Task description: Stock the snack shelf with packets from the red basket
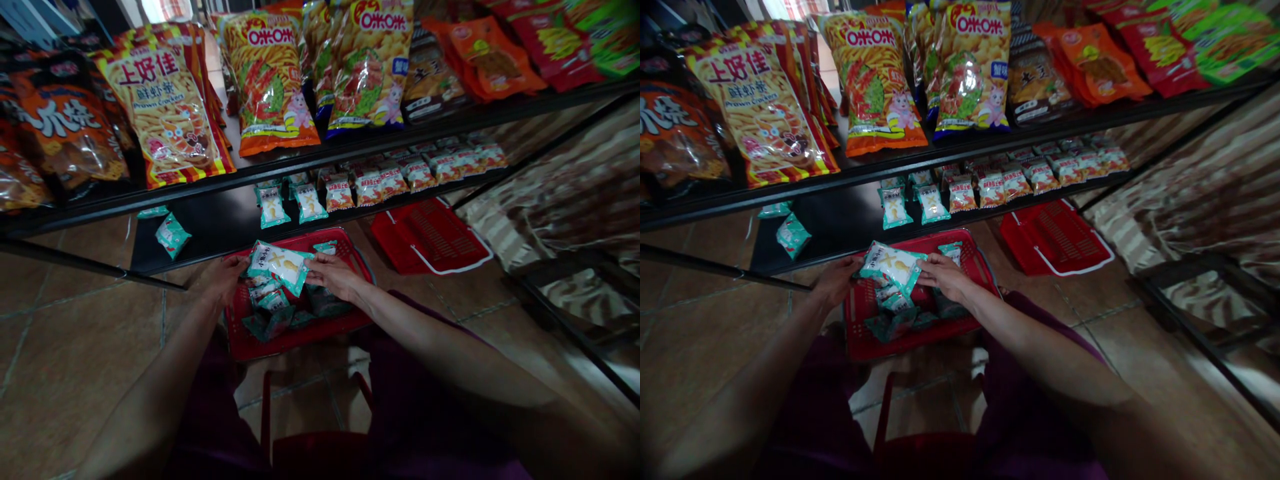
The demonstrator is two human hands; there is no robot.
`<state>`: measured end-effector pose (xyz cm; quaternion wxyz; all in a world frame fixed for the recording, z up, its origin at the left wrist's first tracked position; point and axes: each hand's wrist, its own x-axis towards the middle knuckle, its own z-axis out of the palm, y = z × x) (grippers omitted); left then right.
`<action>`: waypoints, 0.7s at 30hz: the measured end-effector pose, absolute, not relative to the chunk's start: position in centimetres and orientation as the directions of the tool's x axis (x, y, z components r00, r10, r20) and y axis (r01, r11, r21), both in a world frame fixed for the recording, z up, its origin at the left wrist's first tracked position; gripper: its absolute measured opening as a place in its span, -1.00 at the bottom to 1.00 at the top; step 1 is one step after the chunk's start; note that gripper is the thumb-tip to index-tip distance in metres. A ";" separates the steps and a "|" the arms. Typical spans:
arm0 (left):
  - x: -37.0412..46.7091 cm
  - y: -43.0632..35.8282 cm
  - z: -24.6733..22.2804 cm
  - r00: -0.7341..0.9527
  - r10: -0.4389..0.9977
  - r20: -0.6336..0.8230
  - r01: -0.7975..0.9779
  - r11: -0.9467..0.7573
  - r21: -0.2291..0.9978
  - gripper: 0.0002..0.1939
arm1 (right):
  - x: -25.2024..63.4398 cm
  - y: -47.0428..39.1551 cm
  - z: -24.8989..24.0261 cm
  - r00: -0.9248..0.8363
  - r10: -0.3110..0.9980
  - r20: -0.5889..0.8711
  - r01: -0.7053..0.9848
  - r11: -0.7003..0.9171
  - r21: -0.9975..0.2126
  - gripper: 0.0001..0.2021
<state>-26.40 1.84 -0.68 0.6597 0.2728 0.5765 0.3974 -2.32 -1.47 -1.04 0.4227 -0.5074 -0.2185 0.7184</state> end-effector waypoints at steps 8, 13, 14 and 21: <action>-26.9 2.3 -1.9 -0.091 0.846 -0.525 -0.177 0.505 0.845 -0.74 | -2.8 -2.0 -0.5 -0.177 0.801 -0.571 -0.375 -0.592 -0.714 -0.64; -26.9 2.4 -2.5 -0.122 0.825 -0.552 -0.176 0.530 0.830 -0.77 | -4.0 -2.8 0.6 -0.218 0.785 -0.580 -0.396 -0.614 -0.682 -0.65; -26.8 2.3 -2.7 -0.129 0.819 -0.559 -0.171 0.537 0.826 -0.78 | -4.1 -2.9 0.8 -0.212 0.777 -0.593 -0.404 -0.622 -0.671 -0.66; -25.3 0.7 -4.6 0.024 0.687 -0.726 -0.270 0.703 0.657 -0.90 | -4.6 -2.8 2.1 -0.197 0.767 -0.611 -0.458 -0.622 -0.635 -0.70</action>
